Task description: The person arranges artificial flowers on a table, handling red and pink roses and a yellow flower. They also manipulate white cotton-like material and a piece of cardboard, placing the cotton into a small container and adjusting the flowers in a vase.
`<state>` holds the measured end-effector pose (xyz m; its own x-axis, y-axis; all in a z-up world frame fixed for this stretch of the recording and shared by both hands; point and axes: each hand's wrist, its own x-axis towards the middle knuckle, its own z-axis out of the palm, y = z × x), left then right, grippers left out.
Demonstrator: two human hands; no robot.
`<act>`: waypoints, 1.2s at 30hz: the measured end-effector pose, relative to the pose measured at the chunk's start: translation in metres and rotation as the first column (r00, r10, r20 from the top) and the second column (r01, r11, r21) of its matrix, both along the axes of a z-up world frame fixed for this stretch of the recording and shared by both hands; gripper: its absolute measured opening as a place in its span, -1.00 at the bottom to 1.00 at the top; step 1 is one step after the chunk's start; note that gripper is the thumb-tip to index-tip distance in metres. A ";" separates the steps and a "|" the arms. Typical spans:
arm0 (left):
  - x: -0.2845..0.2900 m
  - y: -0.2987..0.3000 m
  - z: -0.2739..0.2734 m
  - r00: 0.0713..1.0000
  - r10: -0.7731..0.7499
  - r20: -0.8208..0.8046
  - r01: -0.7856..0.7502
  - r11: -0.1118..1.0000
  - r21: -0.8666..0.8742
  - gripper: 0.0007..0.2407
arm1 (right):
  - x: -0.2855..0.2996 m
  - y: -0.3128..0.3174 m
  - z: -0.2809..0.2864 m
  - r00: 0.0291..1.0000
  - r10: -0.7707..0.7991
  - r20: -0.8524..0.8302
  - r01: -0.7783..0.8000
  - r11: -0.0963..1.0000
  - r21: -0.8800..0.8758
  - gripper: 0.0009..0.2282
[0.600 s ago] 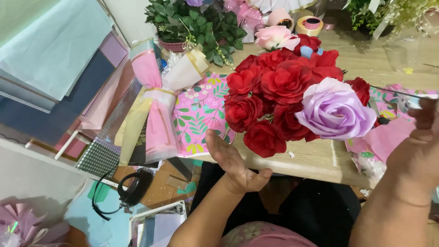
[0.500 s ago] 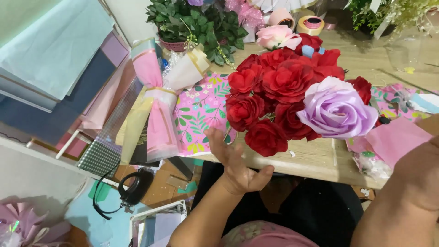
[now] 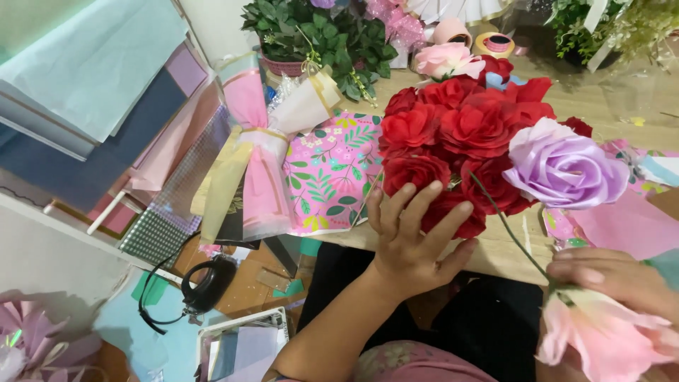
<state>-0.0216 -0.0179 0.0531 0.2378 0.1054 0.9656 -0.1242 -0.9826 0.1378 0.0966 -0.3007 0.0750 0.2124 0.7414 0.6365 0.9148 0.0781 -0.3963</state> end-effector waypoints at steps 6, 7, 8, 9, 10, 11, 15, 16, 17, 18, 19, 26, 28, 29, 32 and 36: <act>-0.003 0.001 -0.011 0.999 -0.004 -0.037 0.006 1.000 0.028 -0.63 | 0.190 -0.036 -0.233 -0.476 -0.769 0.428 0.873 -0.353 0.337 -0.42; -0.004 0.002 -0.010 0.999 -0.002 -0.035 0.003 1.000 0.027 -0.63 | 0.155 0.030 -0.163 -0.474 -0.769 0.428 0.873 -0.350 0.338 -0.42; -0.005 0.002 -0.010 0.999 -0.010 -0.032 0.011 1.000 0.024 -0.64 | 0.088 0.077 -0.096 0.248 -0.968 0.040 0.844 0.236 0.481 -0.47; -0.005 0.003 -0.009 0.999 -0.020 -0.028 0.020 1.000 0.022 -0.64 | 0.001 0.095 -0.034 0.887 -0.439 -0.145 0.379 0.512 0.771 -0.51; -0.004 0.003 -0.011 1.000 -0.018 -0.025 0.019 1.000 0.021 -0.64 | 0.002 0.096 -0.031 0.888 -0.437 -0.142 0.376 0.513 0.771 -0.51; -0.004 0.003 -0.013 1.000 -0.018 -0.026 0.019 1.000 0.019 -0.63 | 0.002 0.097 -0.028 0.920 -0.356 -0.163 0.343 0.531 0.775 -0.56; 0.001 0.000 -0.013 0.999 -0.009 0.033 0.009 1.000 0.007 -0.71 | -0.021 0.110 0.007 0.937 -0.344 -0.056 0.301 0.719 0.627 -0.65; -0.001 0.000 -0.013 0.999 -0.008 0.031 0.008 1.000 0.006 -0.71 | -0.029 0.114 0.017 0.938 -0.342 -0.057 0.301 0.720 0.626 -0.65; -0.001 0.000 -0.012 1.000 0.002 0.027 -0.002 1.000 0.008 -0.72 | -0.036 0.119 0.026 0.925 -0.375 -0.059 0.342 0.758 0.556 -0.63; -0.002 0.000 -0.011 1.000 0.011 0.022 -0.011 1.000 0.010 -0.73 | -0.043 0.123 0.035 0.912 -0.406 -0.059 0.383 0.788 0.482 -0.60; -0.002 0.000 -0.011 1.000 0.013 0.024 -0.013 1.000 0.009 -0.73 | -0.044 0.122 0.036 0.913 -0.405 -0.058 0.381 0.789 0.482 -0.60; -0.001 0.001 -0.017 1.000 0.009 0.002 -0.009 0.999 0.031 -0.70 | -0.045 0.126 0.045 0.927 -0.364 0.086 0.286 0.838 0.466 -0.61; 0.000 0.001 -0.017 1.000 -0.002 0.006 0.002 0.999 0.038 -0.69 | -0.047 0.130 0.053 0.926 -0.351 0.138 0.256 0.854 0.454 -0.62; -0.001 0.001 -0.015 1.000 0.002 0.014 -0.003 0.999 0.034 -0.71 | -0.048 0.132 0.057 0.856 -0.458 0.241 0.336 0.846 0.414 -0.67; 0.000 0.001 -0.015 1.000 0.019 0.018 -0.019 0.999 0.039 -0.71 | -0.043 0.132 0.054 0.713 -0.564 0.418 0.442 0.823 0.357 -0.68; 0.001 -0.002 -0.018 1.000 0.026 0.009 -0.027 0.998 0.048 -0.74 | -0.051 0.143 0.064 0.615 -0.571 0.544 0.488 0.817 0.306 -0.80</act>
